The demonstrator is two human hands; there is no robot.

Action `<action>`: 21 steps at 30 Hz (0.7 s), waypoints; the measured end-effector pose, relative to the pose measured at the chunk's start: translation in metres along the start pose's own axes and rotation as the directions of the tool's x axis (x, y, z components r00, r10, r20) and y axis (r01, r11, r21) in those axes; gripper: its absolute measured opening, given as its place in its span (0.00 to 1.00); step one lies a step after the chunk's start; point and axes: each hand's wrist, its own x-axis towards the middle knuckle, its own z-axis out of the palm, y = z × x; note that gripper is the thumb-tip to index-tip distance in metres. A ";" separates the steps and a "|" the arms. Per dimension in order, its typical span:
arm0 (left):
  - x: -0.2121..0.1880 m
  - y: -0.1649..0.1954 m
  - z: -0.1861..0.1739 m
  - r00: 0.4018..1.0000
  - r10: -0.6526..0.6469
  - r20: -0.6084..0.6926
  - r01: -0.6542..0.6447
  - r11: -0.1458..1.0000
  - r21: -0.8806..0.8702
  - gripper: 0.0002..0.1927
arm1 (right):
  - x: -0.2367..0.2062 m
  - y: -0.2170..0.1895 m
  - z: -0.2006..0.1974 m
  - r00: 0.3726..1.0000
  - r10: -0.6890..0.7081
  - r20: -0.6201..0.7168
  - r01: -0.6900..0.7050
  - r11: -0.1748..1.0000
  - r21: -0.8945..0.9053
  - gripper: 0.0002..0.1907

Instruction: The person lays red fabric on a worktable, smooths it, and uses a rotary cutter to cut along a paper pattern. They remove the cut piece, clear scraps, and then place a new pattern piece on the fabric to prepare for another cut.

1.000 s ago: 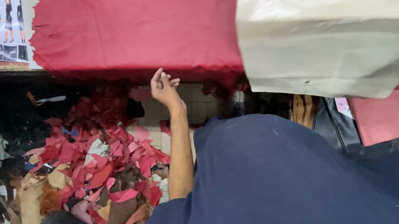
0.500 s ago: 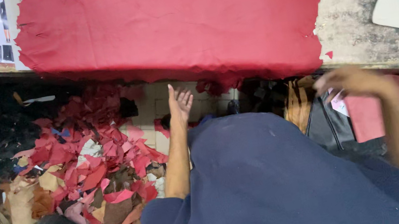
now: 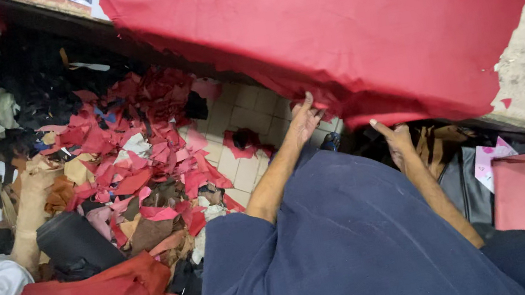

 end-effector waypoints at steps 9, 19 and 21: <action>-0.077 0.016 -0.060 0.934 -0.338 0.120 0.310 0.929 0.205 0.17 | -0.064 0.052 0.009 0.998 0.008 0.055 -0.022 0.964 0.266 0.37; -0.069 0.134 -0.098 0.482 0.383 0.788 0.255 0.799 -0.544 0.14 | -0.134 0.044 -0.023 0.990 -0.023 -0.140 0.021 1.000 -0.019 0.29; -0.065 0.181 -0.114 0.385 0.486 0.785 0.241 0.768 -0.594 0.11 | -0.139 0.040 -0.022 0.991 -0.068 -0.116 0.068 0.998 -0.006 0.27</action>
